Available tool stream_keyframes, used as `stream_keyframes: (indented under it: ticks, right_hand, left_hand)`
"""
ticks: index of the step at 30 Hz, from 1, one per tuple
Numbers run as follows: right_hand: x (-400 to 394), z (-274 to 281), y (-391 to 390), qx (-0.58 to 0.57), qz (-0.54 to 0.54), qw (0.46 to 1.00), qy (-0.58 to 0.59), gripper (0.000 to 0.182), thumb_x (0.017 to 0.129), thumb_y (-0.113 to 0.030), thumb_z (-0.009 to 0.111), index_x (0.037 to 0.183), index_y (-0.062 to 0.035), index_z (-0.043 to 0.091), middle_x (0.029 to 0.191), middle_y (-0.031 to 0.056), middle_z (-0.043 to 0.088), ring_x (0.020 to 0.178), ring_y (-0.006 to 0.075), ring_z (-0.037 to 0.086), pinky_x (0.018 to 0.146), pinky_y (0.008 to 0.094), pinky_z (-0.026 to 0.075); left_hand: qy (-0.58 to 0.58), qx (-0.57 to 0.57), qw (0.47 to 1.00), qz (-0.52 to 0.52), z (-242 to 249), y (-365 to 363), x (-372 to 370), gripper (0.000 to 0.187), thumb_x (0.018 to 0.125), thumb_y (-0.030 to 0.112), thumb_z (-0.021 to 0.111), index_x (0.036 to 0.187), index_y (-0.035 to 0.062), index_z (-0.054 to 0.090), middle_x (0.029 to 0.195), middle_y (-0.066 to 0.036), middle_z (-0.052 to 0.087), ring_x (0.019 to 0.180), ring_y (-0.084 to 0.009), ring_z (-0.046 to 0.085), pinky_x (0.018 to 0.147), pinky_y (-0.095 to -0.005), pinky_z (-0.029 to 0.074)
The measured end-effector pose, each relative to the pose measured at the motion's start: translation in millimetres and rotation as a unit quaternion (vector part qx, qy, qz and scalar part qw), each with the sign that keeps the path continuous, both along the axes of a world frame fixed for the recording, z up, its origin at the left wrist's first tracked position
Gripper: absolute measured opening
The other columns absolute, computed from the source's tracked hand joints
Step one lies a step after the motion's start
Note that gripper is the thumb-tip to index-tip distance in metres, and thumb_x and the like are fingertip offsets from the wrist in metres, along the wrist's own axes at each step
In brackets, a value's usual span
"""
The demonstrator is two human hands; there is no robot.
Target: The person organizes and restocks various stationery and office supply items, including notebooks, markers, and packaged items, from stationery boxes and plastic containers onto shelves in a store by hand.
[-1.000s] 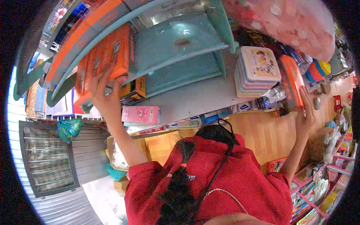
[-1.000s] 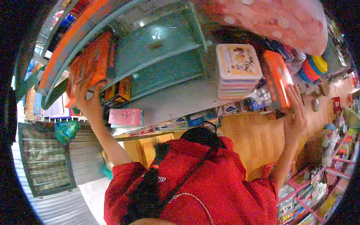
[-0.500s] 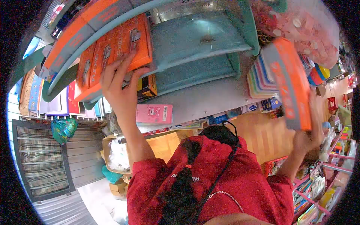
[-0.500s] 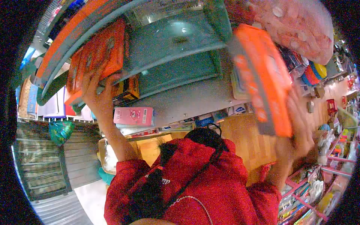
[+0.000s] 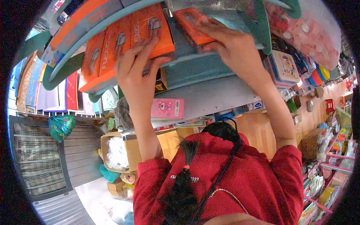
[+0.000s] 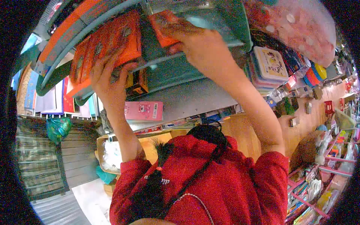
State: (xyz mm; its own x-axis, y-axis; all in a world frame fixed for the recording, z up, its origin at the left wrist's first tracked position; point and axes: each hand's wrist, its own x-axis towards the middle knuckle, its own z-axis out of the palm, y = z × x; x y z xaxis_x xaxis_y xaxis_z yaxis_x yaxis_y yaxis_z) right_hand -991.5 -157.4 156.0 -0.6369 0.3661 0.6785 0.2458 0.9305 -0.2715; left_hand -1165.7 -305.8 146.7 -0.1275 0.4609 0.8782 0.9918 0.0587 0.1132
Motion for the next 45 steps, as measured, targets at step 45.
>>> stream_keyframes:
  ticks: [45]
  right_hand:
    - [346,-97,58,-0.145,-0.330,0.933,-0.022,0.039,0.086,-0.014,0.061,0.123,-0.0052,0.054,0.116,0.0135,0.061,0.104,0.0230,0.059,0.090,0.0345,0.045]
  left_hand:
    - [0.120,-0.099,0.987,0.052,0,31,44,0.026,0.085,0.023,0.062,0.108,0.0120,0.065,0.112,-0.002,0.064,0.111,-0.0241,0.054,0.098,-0.0418,0.034]
